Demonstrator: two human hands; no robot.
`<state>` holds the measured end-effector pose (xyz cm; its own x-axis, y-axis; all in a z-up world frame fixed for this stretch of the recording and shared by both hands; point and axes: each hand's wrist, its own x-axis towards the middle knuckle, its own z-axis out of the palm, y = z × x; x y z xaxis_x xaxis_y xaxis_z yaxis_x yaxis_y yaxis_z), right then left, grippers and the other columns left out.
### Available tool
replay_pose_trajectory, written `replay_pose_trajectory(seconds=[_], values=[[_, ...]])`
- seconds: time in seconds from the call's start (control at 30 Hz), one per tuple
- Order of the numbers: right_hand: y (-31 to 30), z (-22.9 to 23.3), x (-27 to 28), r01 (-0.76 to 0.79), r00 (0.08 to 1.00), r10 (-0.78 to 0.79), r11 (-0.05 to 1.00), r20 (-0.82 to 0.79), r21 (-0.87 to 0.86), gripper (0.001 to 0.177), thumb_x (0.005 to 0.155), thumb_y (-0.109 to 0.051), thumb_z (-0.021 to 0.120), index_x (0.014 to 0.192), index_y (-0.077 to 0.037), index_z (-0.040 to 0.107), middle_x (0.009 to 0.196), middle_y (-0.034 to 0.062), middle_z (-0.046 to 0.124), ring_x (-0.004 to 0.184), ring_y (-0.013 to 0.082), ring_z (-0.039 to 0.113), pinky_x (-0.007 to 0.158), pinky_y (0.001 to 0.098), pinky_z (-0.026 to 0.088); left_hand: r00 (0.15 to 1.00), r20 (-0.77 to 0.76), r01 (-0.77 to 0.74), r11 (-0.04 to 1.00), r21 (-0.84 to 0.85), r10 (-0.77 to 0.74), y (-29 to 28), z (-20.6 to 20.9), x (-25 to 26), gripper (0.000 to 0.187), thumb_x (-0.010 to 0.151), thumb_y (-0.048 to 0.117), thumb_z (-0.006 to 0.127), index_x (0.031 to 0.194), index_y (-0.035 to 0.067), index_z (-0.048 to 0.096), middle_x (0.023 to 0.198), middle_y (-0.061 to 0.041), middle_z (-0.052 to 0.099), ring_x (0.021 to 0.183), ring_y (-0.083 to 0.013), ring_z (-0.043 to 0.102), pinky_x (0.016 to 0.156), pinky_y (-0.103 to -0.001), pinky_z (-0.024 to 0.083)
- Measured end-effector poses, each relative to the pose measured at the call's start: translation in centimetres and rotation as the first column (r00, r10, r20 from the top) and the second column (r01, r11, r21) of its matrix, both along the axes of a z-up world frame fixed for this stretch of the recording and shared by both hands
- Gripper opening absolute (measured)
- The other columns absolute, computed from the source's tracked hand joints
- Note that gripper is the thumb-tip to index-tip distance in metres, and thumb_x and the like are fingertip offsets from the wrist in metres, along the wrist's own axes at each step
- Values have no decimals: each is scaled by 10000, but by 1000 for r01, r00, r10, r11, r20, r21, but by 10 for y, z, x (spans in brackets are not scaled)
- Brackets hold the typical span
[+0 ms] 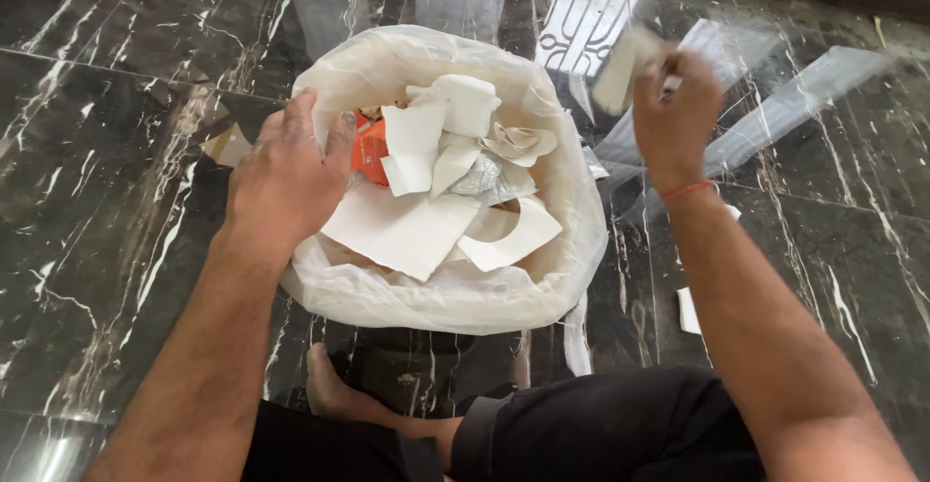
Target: The person sits on the floor and packs various pieces of waste, including white foam and orange packaging, into a white plastic bag placed inside a bucket. The person repeatedly picks up items from the floor and places them into the bag, then removes the bag to tie it and replace it with a new one.
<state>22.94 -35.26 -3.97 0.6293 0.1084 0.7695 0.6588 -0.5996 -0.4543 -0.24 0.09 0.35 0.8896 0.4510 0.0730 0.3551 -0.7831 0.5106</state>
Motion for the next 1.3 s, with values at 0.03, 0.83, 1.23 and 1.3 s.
replay_pose_trajectory(seconds=[0.03,0.83,1.23,1.3], values=[[5,23,-18,-86,992,88,996,93,-25,95,1061,-53,641,1049,30,684,1037,135,699,891,249,699,777,315,576,1000,15,7,1000,0,-7,0,0,0,693,1038,549,380,1539,70,382,1475,-236,497,1283,-444,540,1054,-536,427],[-197,-122,67,195,788,-428,855,-443,-481,709,829,-513,803,1249,41,664,1228,285,665,1150,423,648,984,455,507,999,-22,32,991,132,-29,4,-9,1,808,997,540,584,1587,30,374,1406,-336,535,1240,-512,559,1014,-564,448],[-272,-220,2,-215,-502,-637,747,-585,-629,1120,869,-680,745,1639,-81,195,1614,225,400,1421,401,508,1162,506,420,999,41,-8,980,197,0,0,-16,1,790,987,506,698,1572,46,431,1401,-309,567,1206,-481,601,969,-542,492],[-262,-220,0,-459,-413,-755,655,-509,-600,995,842,-661,775,1508,10,466,1471,252,585,1274,358,658,1056,456,515,999,48,-5,985,175,-3,2,-18,1,794,985,500,702,1569,37,428,1396,-314,564,1207,-482,600,969,-543,492]])
